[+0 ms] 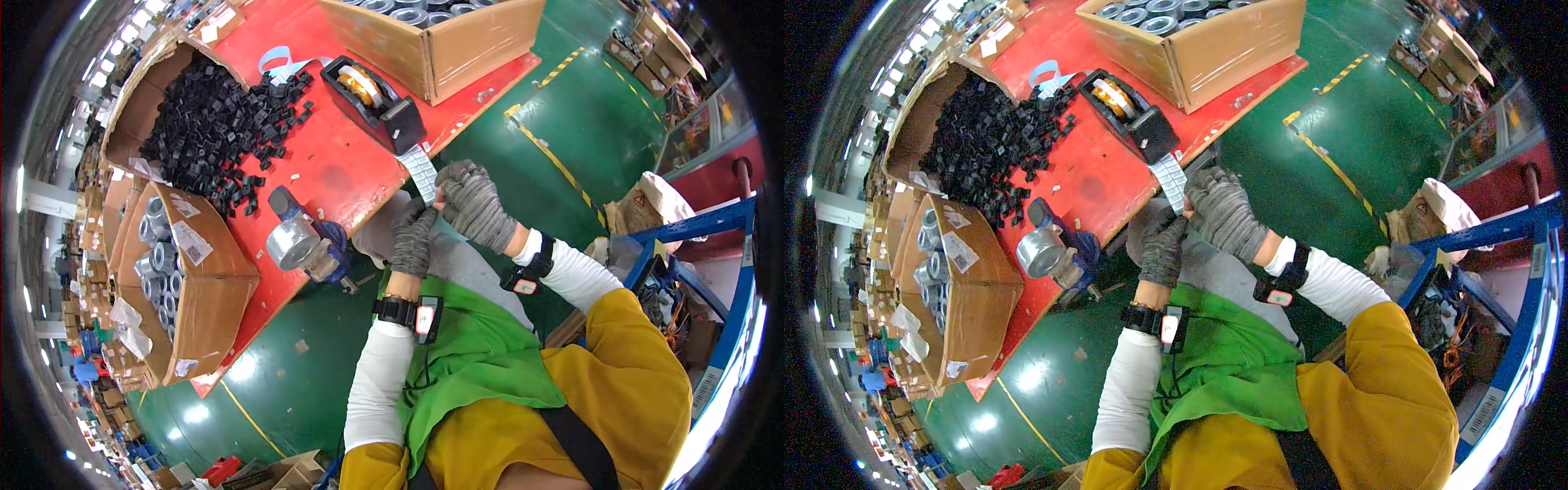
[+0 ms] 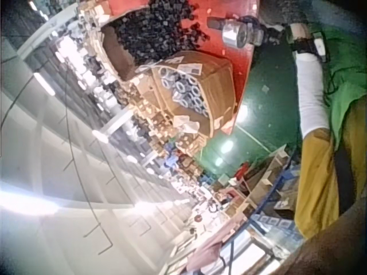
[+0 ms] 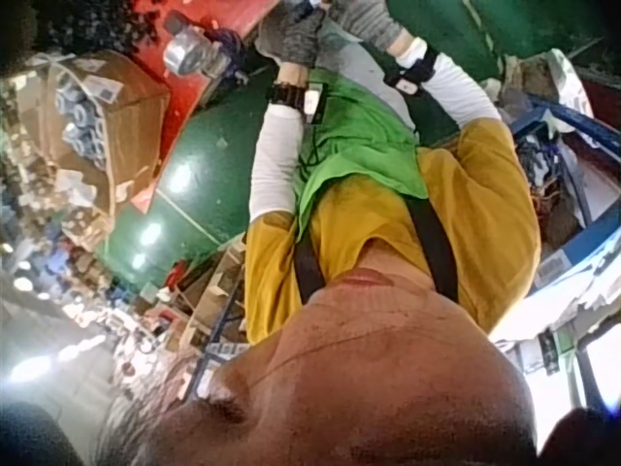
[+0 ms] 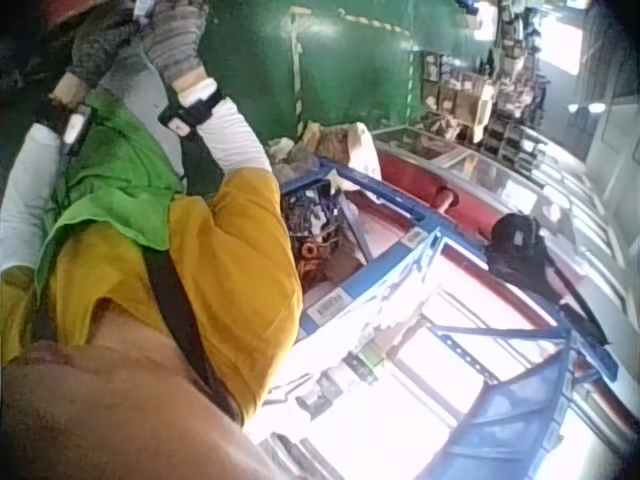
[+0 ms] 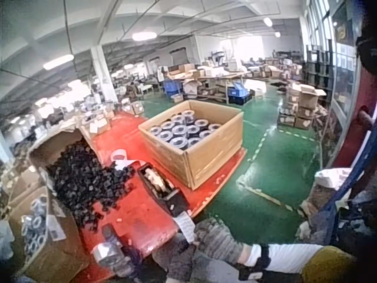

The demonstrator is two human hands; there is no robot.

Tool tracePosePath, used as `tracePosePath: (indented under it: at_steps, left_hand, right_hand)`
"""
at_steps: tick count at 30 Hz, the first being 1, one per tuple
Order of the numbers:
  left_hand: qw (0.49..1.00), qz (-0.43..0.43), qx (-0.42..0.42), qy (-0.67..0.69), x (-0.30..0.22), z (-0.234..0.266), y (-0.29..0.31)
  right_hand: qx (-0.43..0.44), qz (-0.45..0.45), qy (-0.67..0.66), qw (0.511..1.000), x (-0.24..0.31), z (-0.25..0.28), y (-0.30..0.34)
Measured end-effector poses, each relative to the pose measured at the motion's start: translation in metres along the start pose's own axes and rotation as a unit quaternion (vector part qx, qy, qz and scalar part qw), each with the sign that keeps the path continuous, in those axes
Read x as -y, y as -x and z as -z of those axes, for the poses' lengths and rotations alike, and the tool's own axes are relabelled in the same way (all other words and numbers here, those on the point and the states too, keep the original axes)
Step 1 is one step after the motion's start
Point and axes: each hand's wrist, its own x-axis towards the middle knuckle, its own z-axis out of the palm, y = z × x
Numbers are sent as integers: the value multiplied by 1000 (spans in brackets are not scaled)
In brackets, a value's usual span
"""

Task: Assemble metal casing components by fitting them together and applying adhesive labels.

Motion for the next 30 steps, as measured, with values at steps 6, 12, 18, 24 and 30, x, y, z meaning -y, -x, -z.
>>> tracePosePath:
  at_steps: [6, 12, 18, 24, 30]
  left_hand:
    - [988, -30, 123, -93, -18, 30, 36]
    - [872, 84, 445, -187, -125, 119, 125]
    - [981, -98, -76, -150, -161, 190, 103]
    - [737, -297, -272, -543, -105, 221, -42]
    - [715, -167, -270, -623, -91, 239, -53]
  right_hand:
    - [-72, 33, -89, 993, 14, 12, 4]
    - [-21, -40, -170, 984, 16, 36, 17]
    - [10, -48, -221, 974, 22, 26, 9]
    - [9, -56, -263, 963, -1, 21, 35]
    - [58, -116, -291, 948, -6, 10, 30]
